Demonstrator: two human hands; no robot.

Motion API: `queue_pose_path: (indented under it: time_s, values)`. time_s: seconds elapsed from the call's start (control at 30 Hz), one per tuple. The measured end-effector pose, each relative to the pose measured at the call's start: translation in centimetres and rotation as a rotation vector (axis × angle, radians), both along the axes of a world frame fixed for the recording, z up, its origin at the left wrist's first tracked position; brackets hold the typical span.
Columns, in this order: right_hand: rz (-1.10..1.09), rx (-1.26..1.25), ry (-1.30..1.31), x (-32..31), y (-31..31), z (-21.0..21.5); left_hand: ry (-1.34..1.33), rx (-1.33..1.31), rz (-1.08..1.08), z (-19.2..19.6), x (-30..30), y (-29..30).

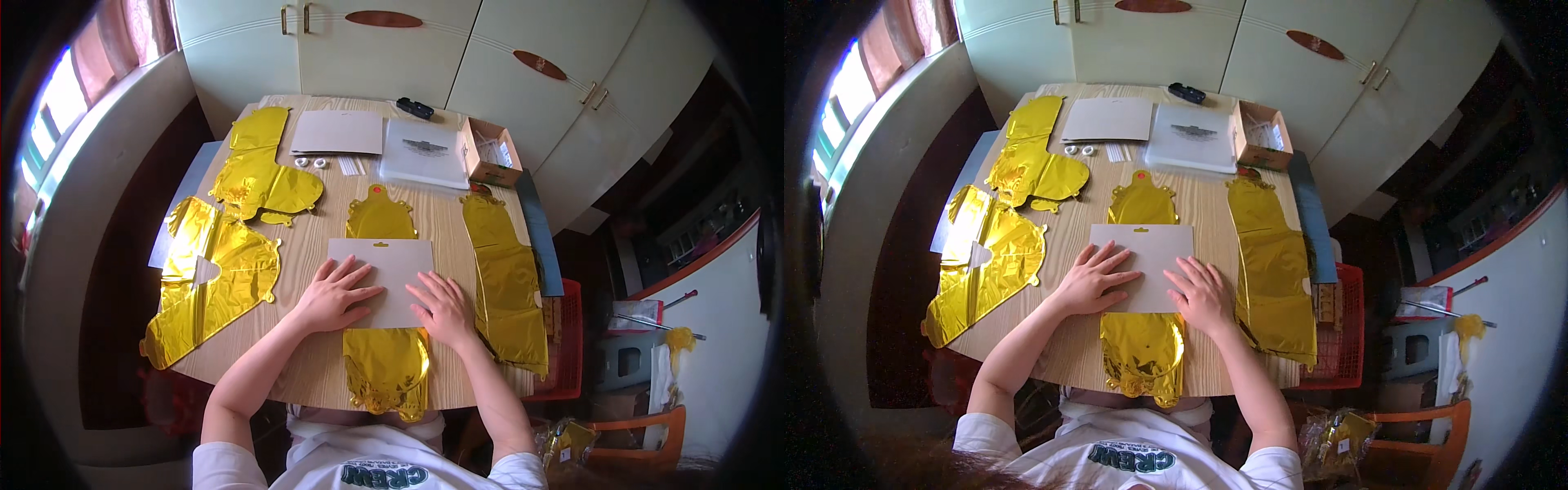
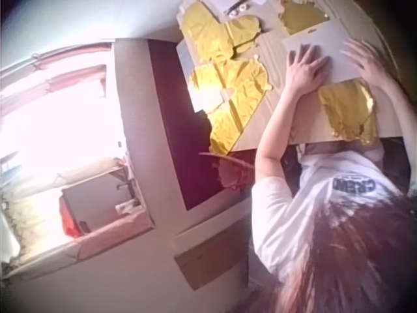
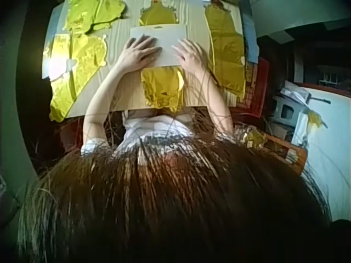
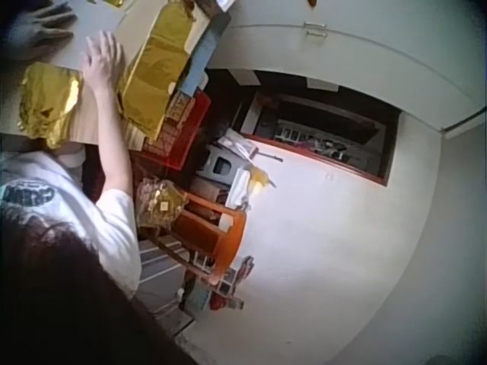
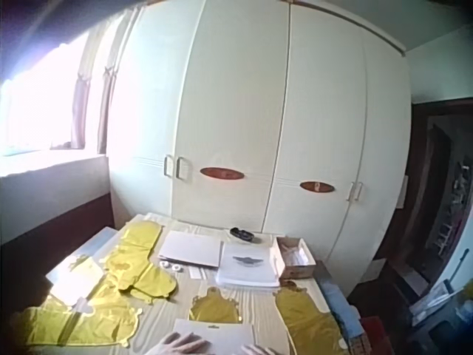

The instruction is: Folding gold foil material and inserting it into paper sleeves or envelopes.

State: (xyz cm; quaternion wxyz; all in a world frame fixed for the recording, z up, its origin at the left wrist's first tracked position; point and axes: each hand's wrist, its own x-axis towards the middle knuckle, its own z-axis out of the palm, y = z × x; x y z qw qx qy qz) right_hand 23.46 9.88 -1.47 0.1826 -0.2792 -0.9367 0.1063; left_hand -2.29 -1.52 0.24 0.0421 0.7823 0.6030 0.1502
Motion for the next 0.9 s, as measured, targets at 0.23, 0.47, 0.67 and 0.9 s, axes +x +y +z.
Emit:
queue_pose_path:
  time_s: [0.23, 0.47, 0.67, 0.9]
  values:
    - [0.0, 0.035, -0.005, -0.04, -0.1, 0.14, -0.01, -0.027, 0.004, 0.06, -0.08, 0.14]
    - [-0.001, 0.04, -0.008, -0.02, -0.13, 0.23, 0.001, -0.017, 0.006, -0.19, -0.09, 0.18]
    - [-0.007, 0.037, -0.023, -0.03, -0.08, 0.24, 0.008, 0.009, 0.014, -0.25, 0.04, 0.19]
    - [-0.011, 0.007, -0.067, 0.04, -0.18, 0.39, -0.018, 0.002, -0.058, -0.11, 0.17, 0.26]
